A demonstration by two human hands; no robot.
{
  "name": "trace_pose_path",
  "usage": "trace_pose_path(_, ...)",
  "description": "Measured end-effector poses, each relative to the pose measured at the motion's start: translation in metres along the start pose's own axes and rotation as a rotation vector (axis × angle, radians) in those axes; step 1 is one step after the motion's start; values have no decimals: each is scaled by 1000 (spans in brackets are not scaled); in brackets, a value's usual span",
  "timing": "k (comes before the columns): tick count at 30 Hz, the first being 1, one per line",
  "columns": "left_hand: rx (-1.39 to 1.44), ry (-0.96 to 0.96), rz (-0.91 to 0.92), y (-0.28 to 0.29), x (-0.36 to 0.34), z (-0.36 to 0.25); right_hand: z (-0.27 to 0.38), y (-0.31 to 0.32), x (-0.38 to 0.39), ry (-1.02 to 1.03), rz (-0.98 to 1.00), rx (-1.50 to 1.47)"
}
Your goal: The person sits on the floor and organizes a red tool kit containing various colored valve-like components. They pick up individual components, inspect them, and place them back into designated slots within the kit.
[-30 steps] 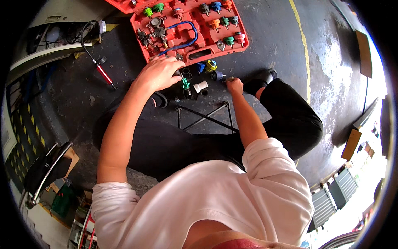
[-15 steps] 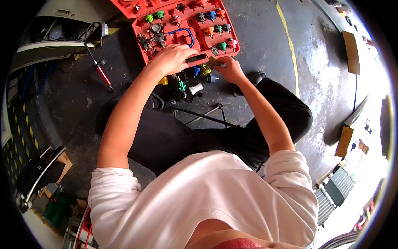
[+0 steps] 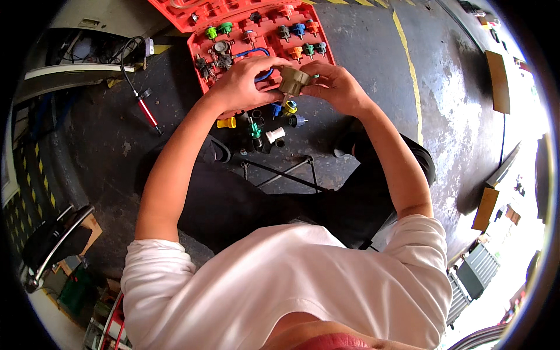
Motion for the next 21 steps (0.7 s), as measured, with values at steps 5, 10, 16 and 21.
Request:
trace_pose_path(5, 41, 66, 32, -18, 1, 23, -6, 3, 0, 65, 90, 79)
trace_pose_path(10, -16, 117, 2, -18, 1, 9, -7, 0, 6, -49, 83, -113)
trace_pose_path(16, -54, 99, -70, -9, 8, 15, 5, 5, 4, 139, -135, 155)
trace_pose_path(21, -169, 46, -134, -4, 10, 15, 15, 3, 3, 240, -230, 465)
Point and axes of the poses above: each hand's wrist, its own x-axis away from the middle knuckle, its own y-axis out of the back of the hand, z = x × y, the point moved 6 cm from there along -x, towards the middle knuckle, and after that the axes turned 11 degrees about x, right-handed, at the moved point
